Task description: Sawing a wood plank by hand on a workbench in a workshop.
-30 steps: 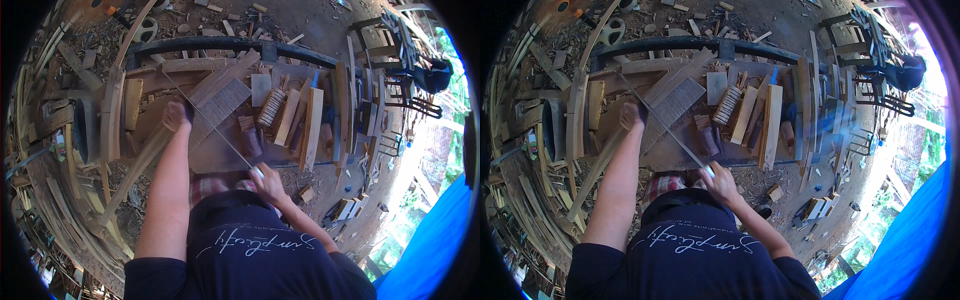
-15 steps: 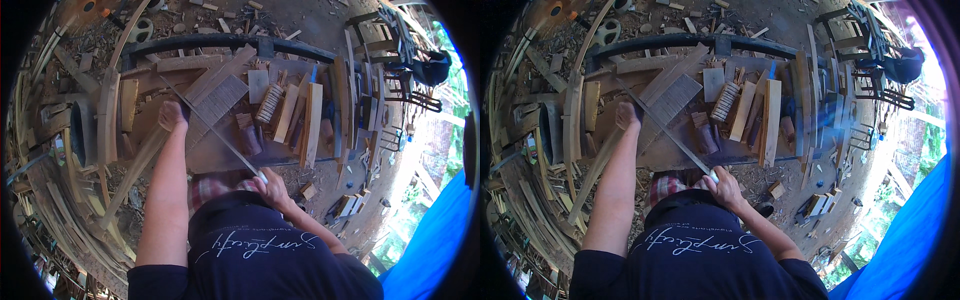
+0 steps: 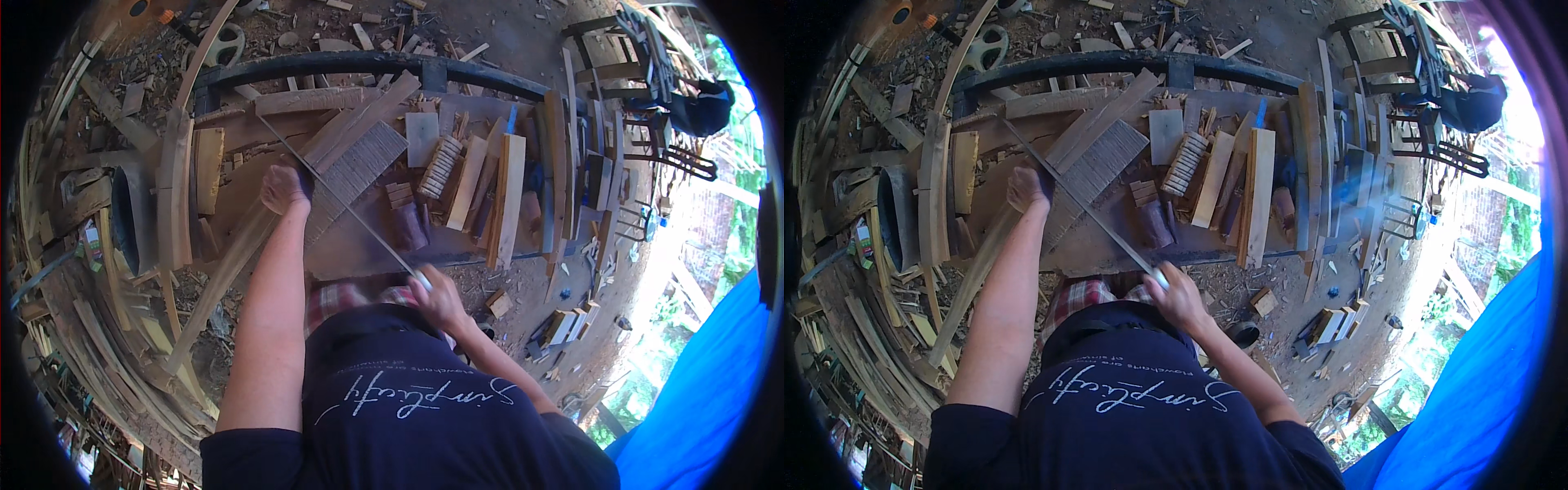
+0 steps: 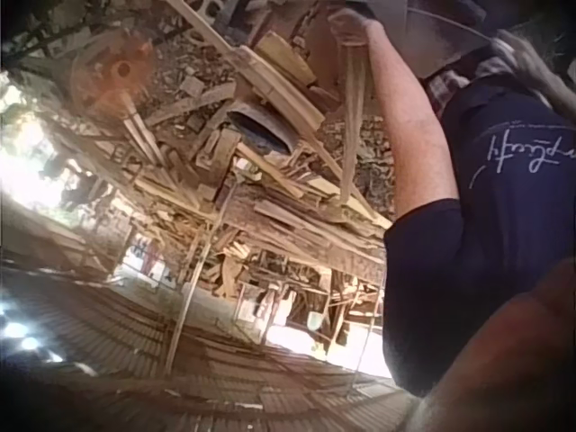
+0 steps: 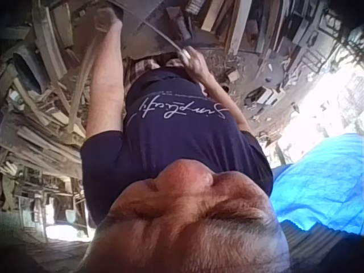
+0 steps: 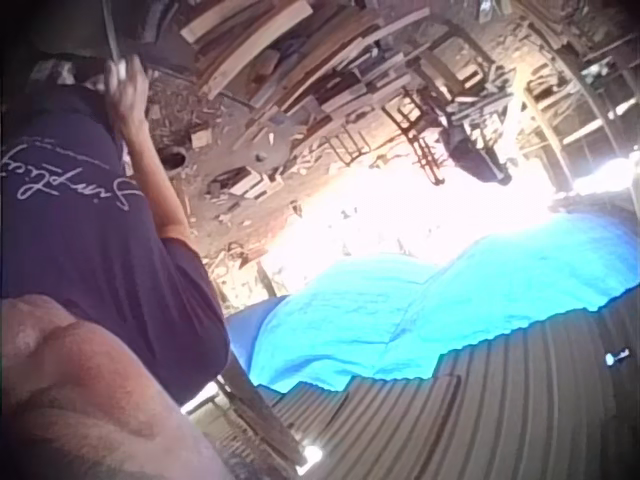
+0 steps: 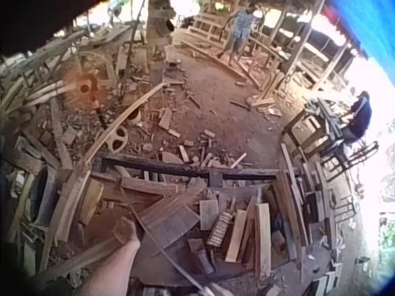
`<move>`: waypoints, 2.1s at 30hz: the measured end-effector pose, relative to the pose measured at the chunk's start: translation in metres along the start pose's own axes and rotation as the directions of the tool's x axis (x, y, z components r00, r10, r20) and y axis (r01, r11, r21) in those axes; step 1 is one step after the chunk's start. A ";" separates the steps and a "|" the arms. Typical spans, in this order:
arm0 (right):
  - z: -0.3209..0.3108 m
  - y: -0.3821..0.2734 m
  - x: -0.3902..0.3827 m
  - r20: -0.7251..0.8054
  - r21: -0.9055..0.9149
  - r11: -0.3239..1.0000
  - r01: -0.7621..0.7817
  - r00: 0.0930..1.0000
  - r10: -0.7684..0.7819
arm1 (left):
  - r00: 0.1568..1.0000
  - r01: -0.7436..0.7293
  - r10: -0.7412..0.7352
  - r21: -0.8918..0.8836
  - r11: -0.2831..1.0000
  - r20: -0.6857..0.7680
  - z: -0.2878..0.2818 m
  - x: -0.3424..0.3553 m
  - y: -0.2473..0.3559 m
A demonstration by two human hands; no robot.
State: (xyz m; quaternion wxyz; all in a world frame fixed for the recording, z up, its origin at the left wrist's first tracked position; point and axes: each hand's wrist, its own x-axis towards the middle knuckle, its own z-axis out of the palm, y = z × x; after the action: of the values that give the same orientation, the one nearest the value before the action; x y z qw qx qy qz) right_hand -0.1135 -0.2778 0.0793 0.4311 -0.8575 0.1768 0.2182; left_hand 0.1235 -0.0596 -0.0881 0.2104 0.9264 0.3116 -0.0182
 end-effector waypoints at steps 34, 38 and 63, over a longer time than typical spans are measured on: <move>0.025 -0.060 0.067 -0.113 0.071 0.974 0.217 0.972 -0.208 | 0.947 -0.269 0.278 0.077 0.960 -0.163 -0.015 -0.001 0.019; 0.002 -0.033 0.008 0.012 0.001 0.999 -0.032 0.999 0.032 | 0.996 -0.089 0.088 0.182 0.979 0.011 -0.023 -0.007 0.022; 0.022 -0.049 0.042 -0.086 0.048 0.985 0.165 0.983 -0.160 | 0.977 -0.213 0.211 0.086 0.973 0.032 -0.029 -0.007 0.032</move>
State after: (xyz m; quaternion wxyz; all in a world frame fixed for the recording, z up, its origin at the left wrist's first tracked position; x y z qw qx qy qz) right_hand -0.0593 -0.2367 0.0779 0.4632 -0.8651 0.1299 0.1419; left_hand 0.1336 -0.0749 -0.0489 0.1733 0.9626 0.2073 -0.0198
